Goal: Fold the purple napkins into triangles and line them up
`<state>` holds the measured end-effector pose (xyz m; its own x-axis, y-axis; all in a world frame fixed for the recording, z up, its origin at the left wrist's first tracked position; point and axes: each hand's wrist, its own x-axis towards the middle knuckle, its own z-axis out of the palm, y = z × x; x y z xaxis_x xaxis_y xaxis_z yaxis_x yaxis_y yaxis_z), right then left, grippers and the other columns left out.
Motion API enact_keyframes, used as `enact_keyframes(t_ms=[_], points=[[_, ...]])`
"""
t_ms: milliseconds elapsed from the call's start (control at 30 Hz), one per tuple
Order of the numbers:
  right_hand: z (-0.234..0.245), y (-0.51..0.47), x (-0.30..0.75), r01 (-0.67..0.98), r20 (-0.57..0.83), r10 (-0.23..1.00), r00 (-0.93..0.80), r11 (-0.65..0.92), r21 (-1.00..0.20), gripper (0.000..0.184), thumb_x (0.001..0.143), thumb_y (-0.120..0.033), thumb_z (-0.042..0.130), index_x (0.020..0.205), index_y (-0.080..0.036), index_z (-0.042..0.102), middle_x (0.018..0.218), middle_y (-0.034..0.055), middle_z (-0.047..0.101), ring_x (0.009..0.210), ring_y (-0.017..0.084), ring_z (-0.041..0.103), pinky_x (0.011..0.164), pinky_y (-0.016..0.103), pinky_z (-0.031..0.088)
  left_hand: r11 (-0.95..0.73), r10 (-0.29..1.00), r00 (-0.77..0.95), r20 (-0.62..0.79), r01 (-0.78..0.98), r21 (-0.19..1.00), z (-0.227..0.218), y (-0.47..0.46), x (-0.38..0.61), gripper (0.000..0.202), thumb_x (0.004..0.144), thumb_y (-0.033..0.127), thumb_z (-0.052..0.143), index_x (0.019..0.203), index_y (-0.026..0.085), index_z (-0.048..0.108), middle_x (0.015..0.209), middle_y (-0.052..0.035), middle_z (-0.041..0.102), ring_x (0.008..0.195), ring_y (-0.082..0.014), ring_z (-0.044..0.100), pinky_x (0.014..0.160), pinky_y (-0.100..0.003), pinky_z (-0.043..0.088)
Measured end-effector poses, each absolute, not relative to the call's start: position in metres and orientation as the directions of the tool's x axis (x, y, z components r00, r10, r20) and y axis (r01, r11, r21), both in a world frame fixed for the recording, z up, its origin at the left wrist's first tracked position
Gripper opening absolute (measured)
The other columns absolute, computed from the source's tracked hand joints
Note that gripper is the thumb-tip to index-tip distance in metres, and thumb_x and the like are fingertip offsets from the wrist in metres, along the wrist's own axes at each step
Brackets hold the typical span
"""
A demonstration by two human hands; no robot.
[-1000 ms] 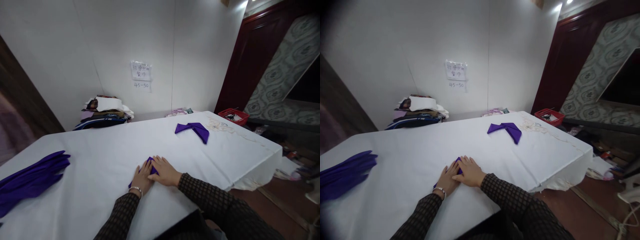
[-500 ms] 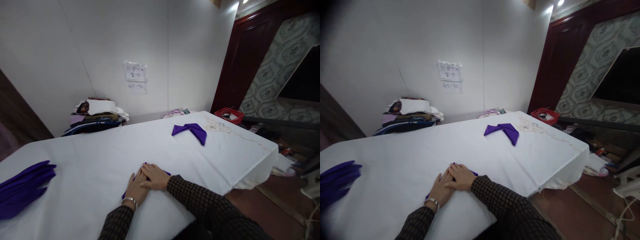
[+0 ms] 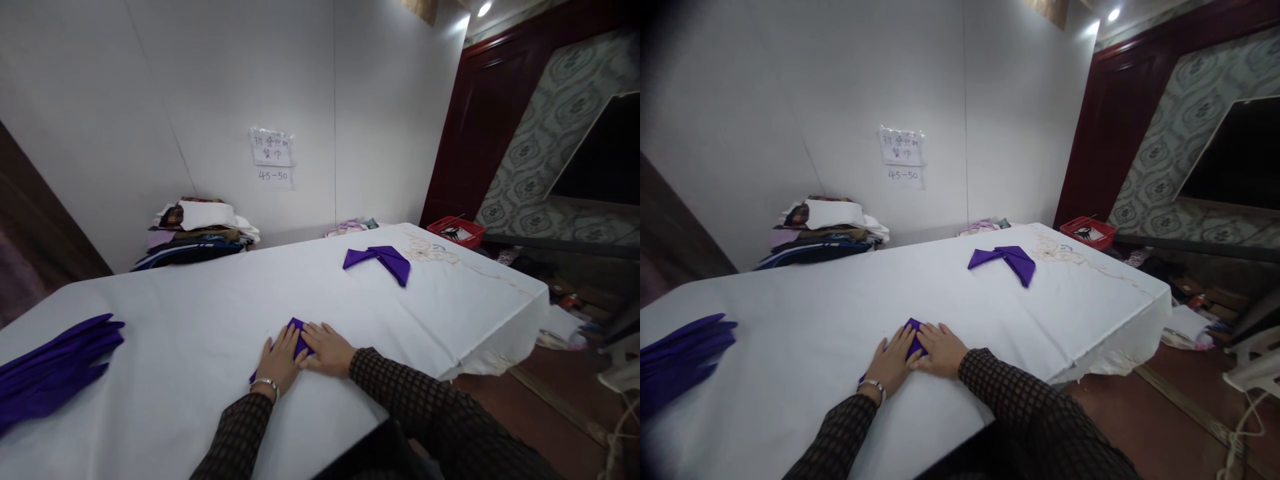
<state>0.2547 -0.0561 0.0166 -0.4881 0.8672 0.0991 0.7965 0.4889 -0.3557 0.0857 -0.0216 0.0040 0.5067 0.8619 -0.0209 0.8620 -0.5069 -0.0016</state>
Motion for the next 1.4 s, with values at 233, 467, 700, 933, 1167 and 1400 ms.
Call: enact_keyframes(t_ms=[233,467,700,933,1167,1400], points=[[0.014,-0.079,0.280,0.821,0.046,0.879,-0.474,0.461,-0.336,0.072,0.088,-0.058,0.038,0.143,-0.013,0.026,0.149,0.0146,0.023,0.138,0.024,0.016,0.111,0.044,0.012,-0.494,0.868,0.496,-0.022,0.868,0.050,0.008,-0.023,0.088,0.057,0.091,0.042,0.028,0.142,0.017,0.029,0.150,-0.0087,0.024,0.139,-0.0230,0.018,0.109,-0.050,0.018],[0.015,-0.107,0.309,0.852,-0.001,0.900,-0.436,0.413,-0.322,0.068,0.090,-0.054,0.036,0.144,-0.014,0.026,0.150,0.0129,0.021,0.138,0.024,0.018,0.111,0.045,0.013,-0.485,0.872,0.488,-0.031,0.872,0.074,0.008,-0.022,0.089,0.058,0.091,0.044,0.026,0.142,0.017,0.028,0.150,-0.0073,0.022,0.139,-0.0218,0.017,0.110,-0.050,0.016],[0.021,-0.119,0.330,0.860,0.037,0.939,-0.342,0.329,-0.389,0.066,0.090,-0.051,0.037,0.142,-0.012,0.029,0.147,0.0151,0.029,0.137,0.025,0.021,0.110,0.045,0.017,-0.485,0.872,0.489,-0.028,0.869,0.095,0.010,-0.023,0.089,0.056,0.091,0.044,0.027,0.142,0.020,0.030,0.151,-0.0075,0.022,0.139,-0.0217,0.017,0.110,-0.050,0.015],[0.040,-0.055,0.288,0.871,0.065,0.980,-0.188,0.197,-0.449,0.048,0.089,-0.037,0.044,0.132,-0.016,0.047,0.132,0.0091,0.053,0.120,0.020,0.049,0.099,0.033,0.037,-0.484,0.868,0.495,-0.030,0.860,0.163,0.011,-0.026,0.090,0.057,0.090,0.047,0.029,0.141,0.020,0.030,0.151,-0.0086,0.022,0.139,-0.0234,0.017,0.109,-0.052,0.013],[0.038,0.003,0.241,0.913,-0.064,0.978,-0.199,0.161,-0.376,0.038,0.078,-0.024,0.058,0.114,-0.010,0.061,0.119,0.0150,0.061,0.114,0.026,0.052,0.094,0.032,0.038,-0.484,0.867,0.499,-0.016,0.849,0.212,0.007,-0.027,0.088,0.057,0.090,0.046,0.032,0.141,0.021,0.029,0.151,-0.0079,0.024,0.139,-0.0236,0.016,0.110,-0.053,0.010],[0.038,0.010,0.244,0.878,-0.154,0.975,-0.162,0.071,-0.474,0.008,0.066,-0.021,0.069,0.069,-0.015,0.067,0.084,0.0110,0.070,0.091,0.025,0.062,0.074,0.028,0.044,-0.517,0.846,0.533,0.007,0.818,0.251,0.010,-0.034,0.086,0.057,0.089,0.047,0.034,0.140,0.021,0.030,0.151,-0.0067,0.024,0.139,-0.0237,0.016,0.111,-0.052,0.009]])
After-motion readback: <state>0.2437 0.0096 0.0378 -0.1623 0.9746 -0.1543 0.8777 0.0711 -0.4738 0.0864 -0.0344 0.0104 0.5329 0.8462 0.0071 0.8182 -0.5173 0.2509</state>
